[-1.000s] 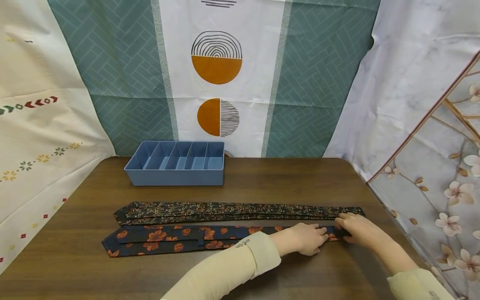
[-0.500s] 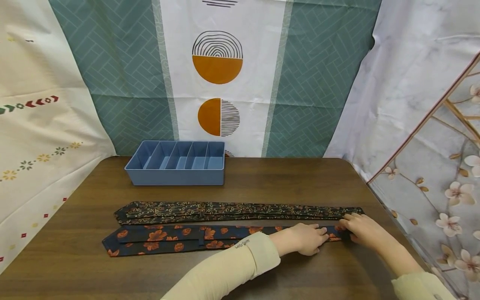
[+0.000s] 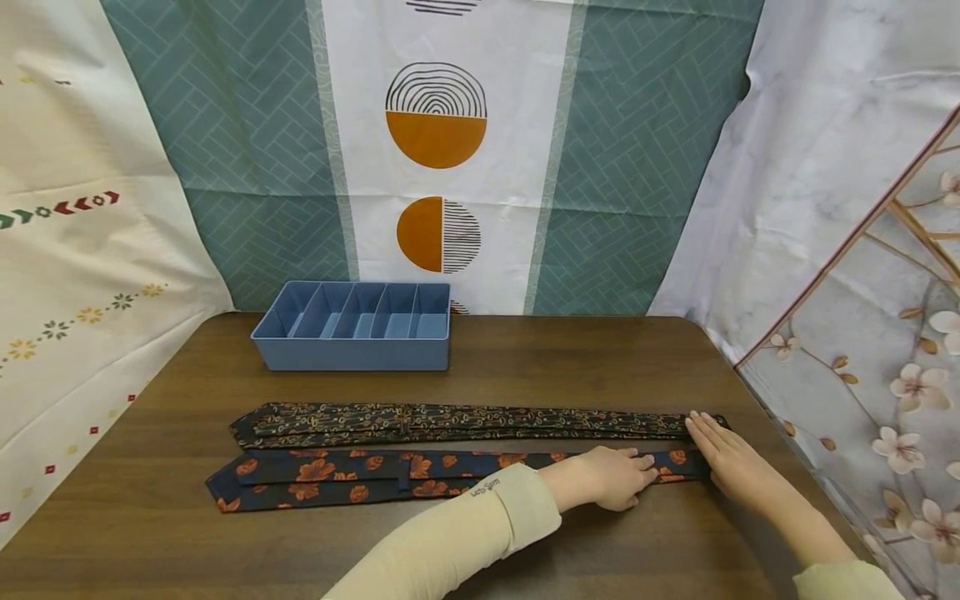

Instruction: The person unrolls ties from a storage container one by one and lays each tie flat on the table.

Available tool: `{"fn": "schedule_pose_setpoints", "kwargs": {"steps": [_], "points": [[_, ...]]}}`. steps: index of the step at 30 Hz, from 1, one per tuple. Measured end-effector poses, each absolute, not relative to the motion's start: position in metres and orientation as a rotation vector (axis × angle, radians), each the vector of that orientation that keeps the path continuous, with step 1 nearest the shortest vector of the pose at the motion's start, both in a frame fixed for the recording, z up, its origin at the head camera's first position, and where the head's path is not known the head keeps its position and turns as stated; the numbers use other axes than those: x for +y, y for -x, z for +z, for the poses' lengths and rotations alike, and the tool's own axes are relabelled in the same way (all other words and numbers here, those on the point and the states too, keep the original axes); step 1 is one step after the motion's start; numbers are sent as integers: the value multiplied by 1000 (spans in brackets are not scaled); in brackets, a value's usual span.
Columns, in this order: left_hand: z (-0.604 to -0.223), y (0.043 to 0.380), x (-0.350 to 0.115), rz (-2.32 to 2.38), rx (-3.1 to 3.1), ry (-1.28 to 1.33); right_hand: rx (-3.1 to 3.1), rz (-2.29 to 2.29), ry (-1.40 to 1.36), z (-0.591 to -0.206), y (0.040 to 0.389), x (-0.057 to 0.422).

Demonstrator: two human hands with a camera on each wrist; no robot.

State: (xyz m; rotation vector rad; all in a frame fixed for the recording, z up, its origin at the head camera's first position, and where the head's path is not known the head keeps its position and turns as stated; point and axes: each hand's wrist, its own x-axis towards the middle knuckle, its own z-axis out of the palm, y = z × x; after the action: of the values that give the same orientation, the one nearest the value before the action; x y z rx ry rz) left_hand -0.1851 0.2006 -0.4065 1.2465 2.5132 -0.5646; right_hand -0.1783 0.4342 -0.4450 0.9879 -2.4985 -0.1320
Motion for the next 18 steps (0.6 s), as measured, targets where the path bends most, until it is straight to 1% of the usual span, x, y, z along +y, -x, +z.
{"fn": "schedule_pose_setpoints", "kwargs": {"steps": [8,13,18], "points": [[-407,185,198,-556,2502,-1251,-2923,-3,-525,-460,160,438],[-407,185,197,-543,2488,-1257,-2993,123,-480,-466,160,443],[-406,185,196,-526,2477,-1255,-3000,228,-521,-471,162,447]]}}
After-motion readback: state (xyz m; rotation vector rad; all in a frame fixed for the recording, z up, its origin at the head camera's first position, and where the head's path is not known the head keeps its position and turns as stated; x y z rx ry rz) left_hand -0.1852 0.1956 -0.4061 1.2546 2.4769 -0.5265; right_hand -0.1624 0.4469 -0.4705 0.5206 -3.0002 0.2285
